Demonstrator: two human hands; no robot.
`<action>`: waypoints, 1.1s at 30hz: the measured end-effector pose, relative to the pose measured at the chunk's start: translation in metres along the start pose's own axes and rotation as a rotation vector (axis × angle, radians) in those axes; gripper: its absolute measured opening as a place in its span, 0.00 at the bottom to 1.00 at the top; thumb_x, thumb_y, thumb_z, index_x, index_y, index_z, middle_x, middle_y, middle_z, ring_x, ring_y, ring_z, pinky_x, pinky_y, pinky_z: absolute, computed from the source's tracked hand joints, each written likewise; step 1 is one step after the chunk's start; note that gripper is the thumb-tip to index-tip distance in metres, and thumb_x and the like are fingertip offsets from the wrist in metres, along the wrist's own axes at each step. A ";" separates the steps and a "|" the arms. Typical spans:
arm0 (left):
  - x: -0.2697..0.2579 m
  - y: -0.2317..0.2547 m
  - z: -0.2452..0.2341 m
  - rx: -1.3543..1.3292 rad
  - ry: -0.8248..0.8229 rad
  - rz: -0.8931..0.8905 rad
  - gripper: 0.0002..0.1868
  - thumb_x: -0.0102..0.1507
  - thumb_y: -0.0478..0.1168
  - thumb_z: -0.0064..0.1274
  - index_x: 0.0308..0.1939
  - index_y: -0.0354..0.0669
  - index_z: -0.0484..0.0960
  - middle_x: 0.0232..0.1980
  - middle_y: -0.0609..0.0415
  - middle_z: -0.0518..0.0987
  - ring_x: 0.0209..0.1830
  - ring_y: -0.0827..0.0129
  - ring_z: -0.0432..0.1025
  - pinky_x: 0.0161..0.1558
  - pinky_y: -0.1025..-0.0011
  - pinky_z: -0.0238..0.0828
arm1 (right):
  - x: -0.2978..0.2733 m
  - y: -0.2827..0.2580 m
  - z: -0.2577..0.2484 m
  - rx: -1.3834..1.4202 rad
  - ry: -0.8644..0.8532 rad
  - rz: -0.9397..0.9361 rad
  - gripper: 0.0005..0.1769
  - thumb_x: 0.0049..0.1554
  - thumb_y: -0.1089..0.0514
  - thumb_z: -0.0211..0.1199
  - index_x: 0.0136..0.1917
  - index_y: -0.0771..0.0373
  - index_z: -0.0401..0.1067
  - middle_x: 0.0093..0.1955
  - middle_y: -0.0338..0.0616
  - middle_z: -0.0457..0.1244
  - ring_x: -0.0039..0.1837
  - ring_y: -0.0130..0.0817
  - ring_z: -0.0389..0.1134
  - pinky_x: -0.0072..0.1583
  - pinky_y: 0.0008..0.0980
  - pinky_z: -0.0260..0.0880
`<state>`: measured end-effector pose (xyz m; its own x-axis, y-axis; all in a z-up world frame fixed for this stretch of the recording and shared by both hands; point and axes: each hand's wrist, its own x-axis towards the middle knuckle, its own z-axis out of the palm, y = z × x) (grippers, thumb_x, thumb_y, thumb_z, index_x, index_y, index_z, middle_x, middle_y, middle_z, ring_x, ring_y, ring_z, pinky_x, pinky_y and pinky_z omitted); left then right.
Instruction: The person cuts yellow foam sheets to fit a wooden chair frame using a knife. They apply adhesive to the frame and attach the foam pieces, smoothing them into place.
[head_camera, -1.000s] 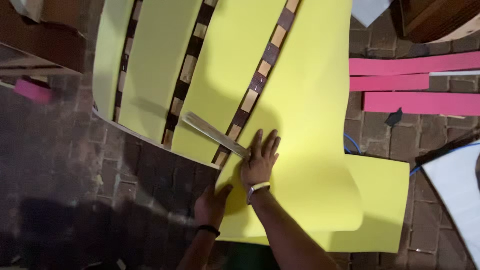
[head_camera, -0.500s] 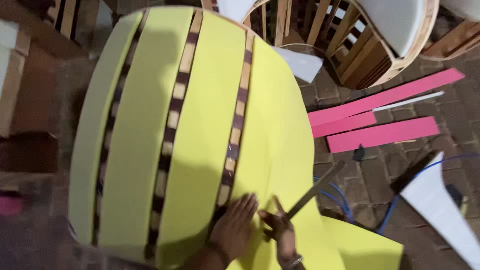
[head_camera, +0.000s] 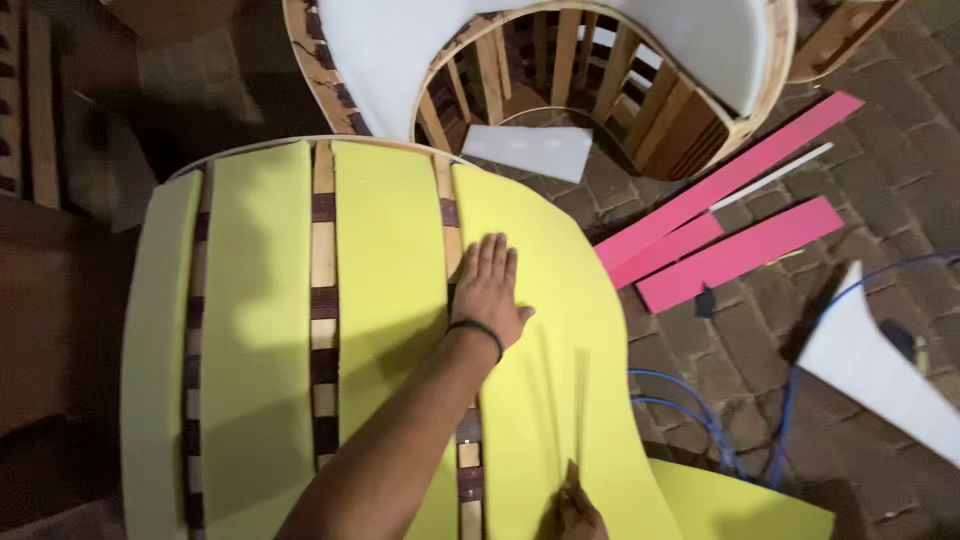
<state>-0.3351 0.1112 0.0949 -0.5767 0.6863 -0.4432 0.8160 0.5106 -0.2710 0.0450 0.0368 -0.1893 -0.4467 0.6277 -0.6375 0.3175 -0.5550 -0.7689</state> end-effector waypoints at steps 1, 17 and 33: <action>-0.009 0.003 -0.001 0.020 0.001 0.024 0.50 0.67 0.68 0.37 0.79 0.34 0.45 0.83 0.37 0.40 0.83 0.48 0.33 0.77 0.52 0.22 | 0.001 -0.005 0.001 0.052 0.003 0.017 0.28 0.60 0.72 0.52 0.73 0.66 0.66 0.64 0.43 0.68 0.54 0.26 0.70 0.55 0.23 0.69; -0.383 -0.062 0.144 -0.503 0.144 -0.868 0.44 0.59 0.57 0.52 0.75 0.44 0.58 0.80 0.44 0.55 0.82 0.51 0.50 0.80 0.53 0.46 | 0.017 -0.072 -0.033 -0.265 -0.265 -0.302 0.26 0.64 0.63 0.49 0.75 0.62 0.66 0.55 0.42 0.63 0.52 0.27 0.62 0.56 0.23 0.64; -0.443 -0.105 0.288 -0.536 0.558 -0.791 0.48 0.65 0.68 0.31 0.79 0.41 0.46 0.81 0.37 0.46 0.81 0.39 0.39 0.71 0.33 0.35 | -0.002 -0.104 0.049 -0.258 0.006 0.037 0.24 0.69 0.47 0.57 0.63 0.72 0.74 0.38 0.39 0.58 0.41 0.33 0.56 0.42 0.36 0.56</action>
<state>-0.1537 -0.3959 0.0737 -0.9751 0.1356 0.1757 0.1637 0.9740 0.1568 -0.0282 0.0664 -0.1057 -0.4260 0.6134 -0.6650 0.5366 -0.4205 -0.7316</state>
